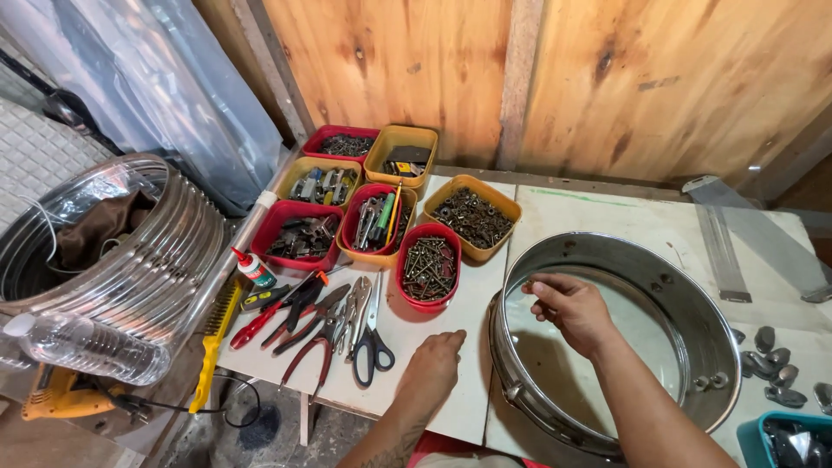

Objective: The person assembles small metal components onto a circular metal frame. They pick up individual metal pieces from various containers and attach them to the frame by hand, working methodically around the circumference.

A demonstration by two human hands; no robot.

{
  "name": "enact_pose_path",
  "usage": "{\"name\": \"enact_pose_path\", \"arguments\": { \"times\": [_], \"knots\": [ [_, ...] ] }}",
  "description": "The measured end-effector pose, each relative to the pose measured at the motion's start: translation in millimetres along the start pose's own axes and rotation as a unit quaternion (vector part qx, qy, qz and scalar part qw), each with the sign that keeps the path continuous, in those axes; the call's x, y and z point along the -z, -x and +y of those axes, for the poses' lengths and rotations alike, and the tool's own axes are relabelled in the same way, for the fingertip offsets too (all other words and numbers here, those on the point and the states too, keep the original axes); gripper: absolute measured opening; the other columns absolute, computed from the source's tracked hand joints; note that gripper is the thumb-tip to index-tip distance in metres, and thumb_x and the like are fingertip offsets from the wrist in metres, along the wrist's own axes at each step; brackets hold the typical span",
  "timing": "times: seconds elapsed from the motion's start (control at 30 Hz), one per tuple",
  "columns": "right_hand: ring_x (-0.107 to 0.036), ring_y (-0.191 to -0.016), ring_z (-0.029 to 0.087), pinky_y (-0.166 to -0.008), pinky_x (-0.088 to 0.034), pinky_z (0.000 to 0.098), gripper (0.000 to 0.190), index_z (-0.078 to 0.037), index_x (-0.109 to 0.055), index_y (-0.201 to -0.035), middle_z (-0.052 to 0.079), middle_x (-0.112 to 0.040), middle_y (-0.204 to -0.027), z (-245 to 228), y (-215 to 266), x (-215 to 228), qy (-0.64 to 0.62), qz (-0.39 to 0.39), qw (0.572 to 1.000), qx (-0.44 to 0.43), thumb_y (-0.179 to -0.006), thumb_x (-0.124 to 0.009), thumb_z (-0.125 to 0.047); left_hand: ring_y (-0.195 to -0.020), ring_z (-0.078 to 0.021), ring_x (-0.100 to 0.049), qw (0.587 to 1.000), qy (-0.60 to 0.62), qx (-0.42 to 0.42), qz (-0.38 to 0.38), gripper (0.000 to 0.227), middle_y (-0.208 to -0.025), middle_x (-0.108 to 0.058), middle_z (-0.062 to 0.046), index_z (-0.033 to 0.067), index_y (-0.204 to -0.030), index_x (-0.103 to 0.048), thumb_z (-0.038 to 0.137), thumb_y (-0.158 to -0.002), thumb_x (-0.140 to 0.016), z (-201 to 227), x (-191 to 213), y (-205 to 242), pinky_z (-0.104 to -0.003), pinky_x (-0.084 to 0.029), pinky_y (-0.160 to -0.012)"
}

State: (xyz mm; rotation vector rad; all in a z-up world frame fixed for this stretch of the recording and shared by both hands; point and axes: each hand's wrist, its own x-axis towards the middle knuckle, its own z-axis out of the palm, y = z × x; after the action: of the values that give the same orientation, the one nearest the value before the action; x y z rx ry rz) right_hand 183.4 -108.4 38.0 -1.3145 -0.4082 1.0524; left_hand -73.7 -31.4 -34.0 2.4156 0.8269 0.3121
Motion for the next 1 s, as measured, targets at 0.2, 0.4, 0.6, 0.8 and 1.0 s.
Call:
{"name": "enact_pose_path", "arguments": {
  "times": [0.2,0.4,0.6,0.8,1.0],
  "knots": [
    [-0.060,-0.067,0.030,-0.063,-0.050,0.0368,0.035,0.011,-0.074,-0.116,0.025,-0.077,-0.102,0,5,-5,0.042,-0.002,0.999,-0.017,-0.085,-0.076,-0.005,-0.114,-0.0316,-0.062,0.998,0.005,0.056,-0.011,0.035,-0.126,-0.066,-0.018,0.0048,-0.136,-0.060,0.013,-0.102,-0.056,38,37,-11,-0.045,-0.053,-0.103],
    [-0.070,-0.061,0.036,-0.054,-0.060,0.0426,0.043,0.020,-0.066,-0.119,0.035,-0.070,-0.091,25,-7,2,-0.003,-0.035,0.998,0.054,-0.083,-0.081,0.003,-0.097,-0.0272,-0.063,0.955,-0.201,0.041,0.216,0.022,-0.093,-0.063,-0.004,0.0211,-0.103,-0.078,0.033,-0.091,-0.063,-71,14,-122,-0.041,-0.057,-0.085],
    [-0.071,-0.060,0.036,-0.053,-0.061,0.0427,0.043,0.022,-0.065,-0.118,0.034,-0.070,-0.087,18,-5,6,-0.018,-0.028,0.996,0.077,-0.083,-0.081,0.003,-0.105,-0.0374,-0.059,0.981,-0.147,0.110,0.068,0.024,-0.097,-0.063,-0.014,0.0061,-0.095,-0.077,0.024,-0.086,-0.064,-85,32,-195,-0.046,-0.057,-0.089],
    [-0.072,-0.061,0.037,-0.054,-0.062,0.0435,0.041,0.022,-0.066,-0.117,0.034,-0.070,-0.084,14,-1,9,-0.031,-0.024,0.996,0.084,-0.083,-0.081,0.005,-0.101,-0.0408,-0.062,0.977,-0.186,0.077,0.076,0.019,-0.097,-0.063,-0.019,-0.0004,-0.095,-0.074,0.013,-0.088,-0.062,-86,17,-203,-0.050,-0.058,-0.088],
    [-0.073,-0.061,0.037,-0.054,-0.063,0.0426,0.041,0.021,-0.066,-0.118,0.033,-0.070,-0.083,17,-2,7,-0.017,-0.044,0.996,0.071,-0.083,-0.081,0.004,-0.105,-0.0347,-0.065,0.980,0.044,0.163,0.101,0.027,-0.104,-0.066,-0.016,0.0046,-0.105,-0.073,0.022,-0.086,-0.065,-15,64,-158,-0.044,-0.056,-0.093]
  ]
}}
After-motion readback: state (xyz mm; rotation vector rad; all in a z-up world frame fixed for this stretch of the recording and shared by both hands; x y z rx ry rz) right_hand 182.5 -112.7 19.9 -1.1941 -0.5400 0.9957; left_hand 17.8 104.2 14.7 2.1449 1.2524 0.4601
